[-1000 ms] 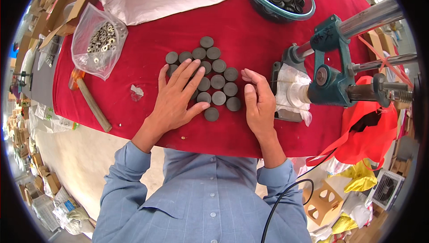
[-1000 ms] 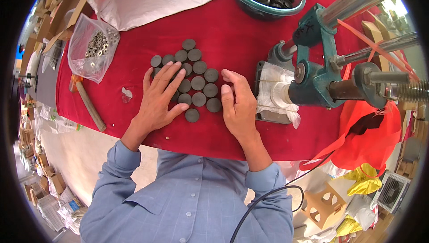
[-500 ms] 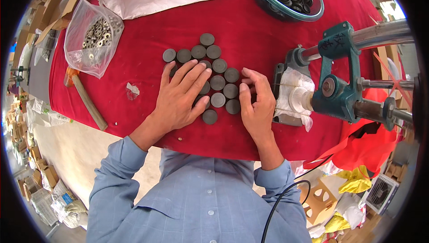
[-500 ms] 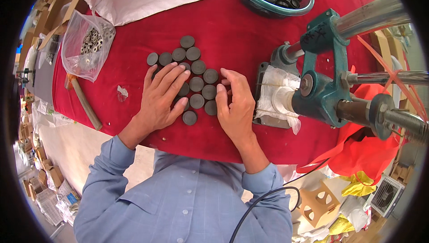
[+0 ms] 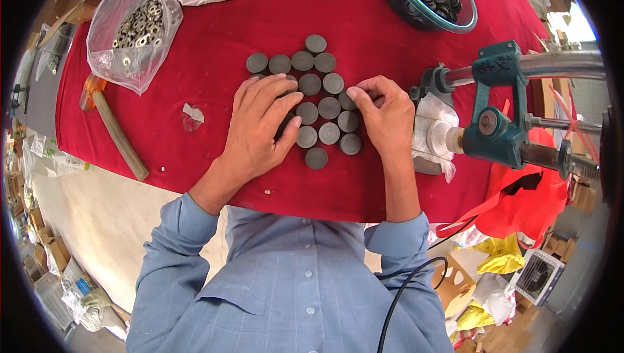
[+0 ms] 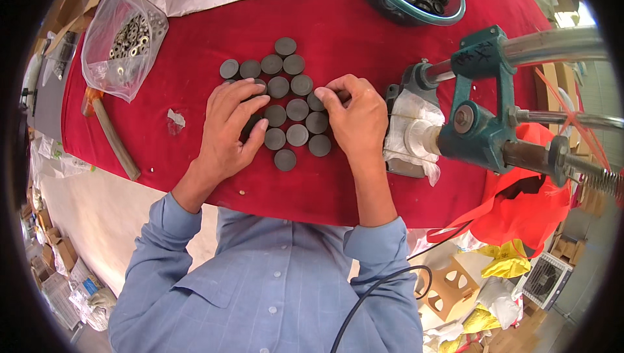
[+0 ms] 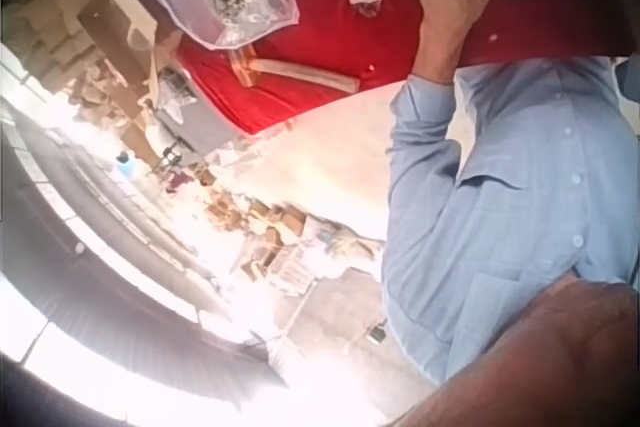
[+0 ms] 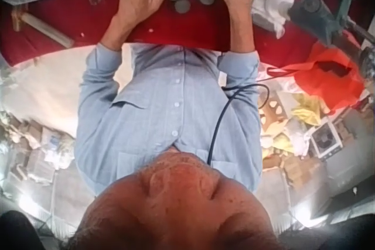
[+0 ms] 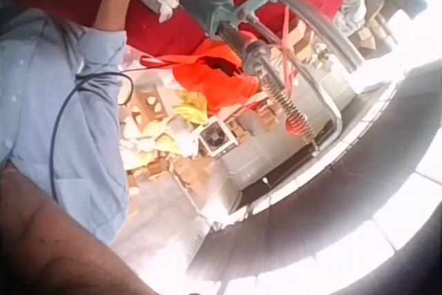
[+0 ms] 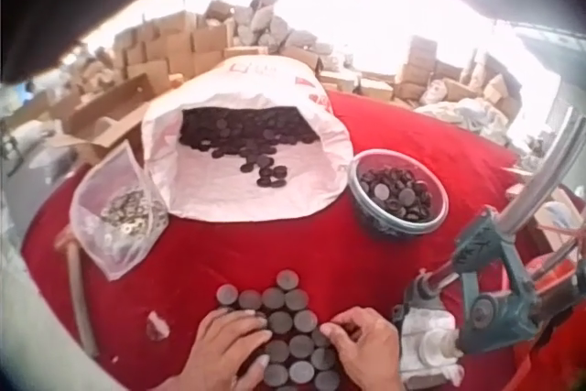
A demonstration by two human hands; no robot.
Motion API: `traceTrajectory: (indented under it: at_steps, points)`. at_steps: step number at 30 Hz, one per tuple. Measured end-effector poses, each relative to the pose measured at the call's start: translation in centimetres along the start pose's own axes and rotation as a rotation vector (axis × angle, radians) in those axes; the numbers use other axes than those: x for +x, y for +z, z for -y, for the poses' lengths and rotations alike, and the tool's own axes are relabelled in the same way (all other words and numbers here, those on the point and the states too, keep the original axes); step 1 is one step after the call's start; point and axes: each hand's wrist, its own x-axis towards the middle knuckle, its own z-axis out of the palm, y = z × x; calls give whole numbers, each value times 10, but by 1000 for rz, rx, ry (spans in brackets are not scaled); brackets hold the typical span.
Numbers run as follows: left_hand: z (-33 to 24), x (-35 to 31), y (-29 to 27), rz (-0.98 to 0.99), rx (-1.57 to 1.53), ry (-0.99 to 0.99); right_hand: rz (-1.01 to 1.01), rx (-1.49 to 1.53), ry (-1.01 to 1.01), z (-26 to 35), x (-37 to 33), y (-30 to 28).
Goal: The person assembles small plastic components by inserting metal rings into plastic caps and tapping them with a mallet.
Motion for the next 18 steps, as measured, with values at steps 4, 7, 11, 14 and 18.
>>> traceTrajectory:
  at_steps: [4, 7, 11, 14, 18]
  points:
    - [4, 1, 1, -99, -62, 4, 74, -35, 24, 5, 8, -7]
    - [5, 1, -1, -162, -61, -3, 163, 35, 137, 12, 17, -12]
    - [6, -3, -3, -211, -60, -15, 226, 25, 162, 9, 23, -15]
    - [8, -5, -4, -228, -100, -59, 192, 46, 137, 13, 20, -13]
    - [13, -7, -7, -273, -86, -94, -127, -90, -397, 12, -7, 1]
